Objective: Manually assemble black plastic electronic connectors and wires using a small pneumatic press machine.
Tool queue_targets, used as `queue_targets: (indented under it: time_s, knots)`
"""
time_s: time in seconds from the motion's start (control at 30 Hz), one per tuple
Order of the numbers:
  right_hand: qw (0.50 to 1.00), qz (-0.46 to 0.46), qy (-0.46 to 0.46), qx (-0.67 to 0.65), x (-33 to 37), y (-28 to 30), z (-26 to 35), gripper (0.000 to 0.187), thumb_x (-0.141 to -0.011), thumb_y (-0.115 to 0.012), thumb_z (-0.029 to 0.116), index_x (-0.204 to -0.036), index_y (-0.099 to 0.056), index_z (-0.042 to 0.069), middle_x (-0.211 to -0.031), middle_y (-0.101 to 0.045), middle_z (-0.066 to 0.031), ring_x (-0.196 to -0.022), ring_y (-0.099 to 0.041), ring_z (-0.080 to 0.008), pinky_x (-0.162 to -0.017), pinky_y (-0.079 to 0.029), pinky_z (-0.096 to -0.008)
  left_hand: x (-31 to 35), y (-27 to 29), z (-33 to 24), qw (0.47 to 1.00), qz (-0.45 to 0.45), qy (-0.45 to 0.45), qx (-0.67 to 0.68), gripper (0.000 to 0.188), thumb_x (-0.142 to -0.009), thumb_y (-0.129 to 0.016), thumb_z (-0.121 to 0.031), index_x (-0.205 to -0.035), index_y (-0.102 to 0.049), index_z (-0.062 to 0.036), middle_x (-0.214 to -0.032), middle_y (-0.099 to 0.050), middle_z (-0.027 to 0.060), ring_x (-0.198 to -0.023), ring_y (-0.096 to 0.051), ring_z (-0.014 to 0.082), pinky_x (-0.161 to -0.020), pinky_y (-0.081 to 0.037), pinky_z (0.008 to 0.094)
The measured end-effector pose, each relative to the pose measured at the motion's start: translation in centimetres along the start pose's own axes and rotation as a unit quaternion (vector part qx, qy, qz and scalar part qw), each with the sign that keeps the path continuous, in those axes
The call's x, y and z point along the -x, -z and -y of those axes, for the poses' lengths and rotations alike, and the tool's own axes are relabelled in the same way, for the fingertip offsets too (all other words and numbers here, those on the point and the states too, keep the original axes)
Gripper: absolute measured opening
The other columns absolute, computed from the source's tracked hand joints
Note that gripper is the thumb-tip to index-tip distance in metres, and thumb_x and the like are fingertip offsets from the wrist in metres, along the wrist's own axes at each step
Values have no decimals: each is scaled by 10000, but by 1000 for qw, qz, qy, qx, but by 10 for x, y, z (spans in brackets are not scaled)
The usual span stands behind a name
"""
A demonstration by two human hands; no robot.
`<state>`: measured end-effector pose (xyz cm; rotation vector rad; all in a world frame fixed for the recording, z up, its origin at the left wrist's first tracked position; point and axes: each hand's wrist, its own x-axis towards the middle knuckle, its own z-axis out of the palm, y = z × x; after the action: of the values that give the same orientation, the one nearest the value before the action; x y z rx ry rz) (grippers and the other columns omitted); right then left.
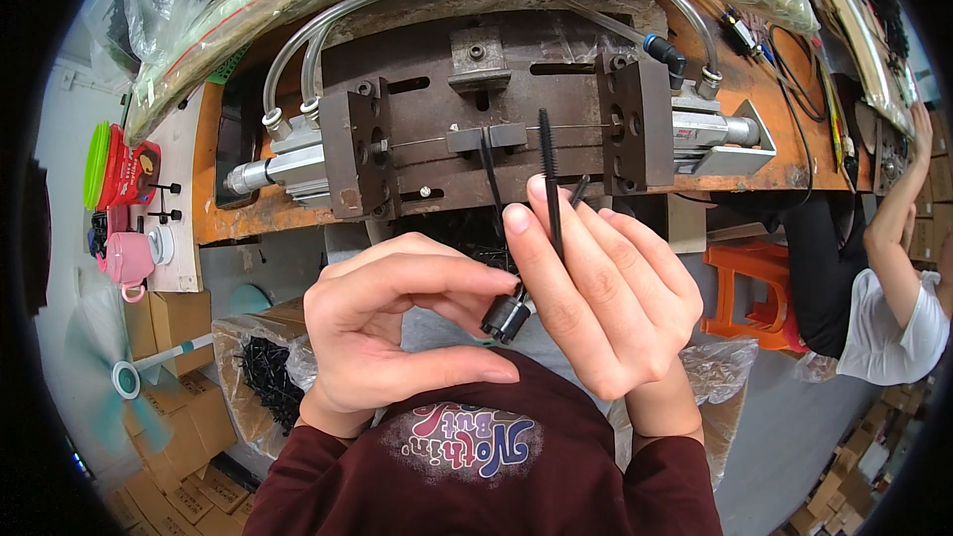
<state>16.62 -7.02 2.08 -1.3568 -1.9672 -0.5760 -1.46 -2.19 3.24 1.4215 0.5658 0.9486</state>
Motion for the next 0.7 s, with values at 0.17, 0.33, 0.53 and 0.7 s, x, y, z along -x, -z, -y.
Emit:
queue_targets:
  time_s: [0.17, 0.33, 0.53, 0.7]
  knots:
    - [1000, -13, 2, 2, 3, -4, -8, 253, -872, -669, 70, -1101, -740, -11, -1016, -755, -169, -892, -744, -243, -795, -585, -342, -1, 6, 8, 978, 16, -108, -179, 378, -647, -892, -11, -1004, -770, -11, -1030, -715, 126, -852, -694, 193, -717, -578, 295]
    - [990, -50, -103, -86, 15, -8, -16, 578, -752, -802, -49, -1296, -604, -63, -1184, -698, -235, -1022, -723, -310, -874, -574, -375, -6, 3, 24, 904, -23, -189, -384, 338, -631, -855, -18, -949, -740, -7, -1182, -704, 135, -904, -689, 260, -770, -572, 334]
    - [935, -83, -161, -306, 17, -10, -15, 744, -837, -781, 101, -1443, -417, -132, -1364, -562, -336, -1237, -614, -413, -1058, -475, -450, -15, 2, 32, 832, -7, -171, -528, 281, -717, -805, -54, -976, -706, -10, -1222, -699, 136, -849, -700, 241, -737, -557, 333]
    - [930, -52, -171, -321, 21, 2, -12, 595, -925, -694, 90, -1406, -423, -129, -1298, -605, -335, -1157, -655, -417, -1014, -503, -440, -21, 1, 28, 810, -2, -166, -562, 278, -729, -805, -88, -984, -714, -28, -1243, -699, 119, -711, -681, 196, -648, -526, 299]
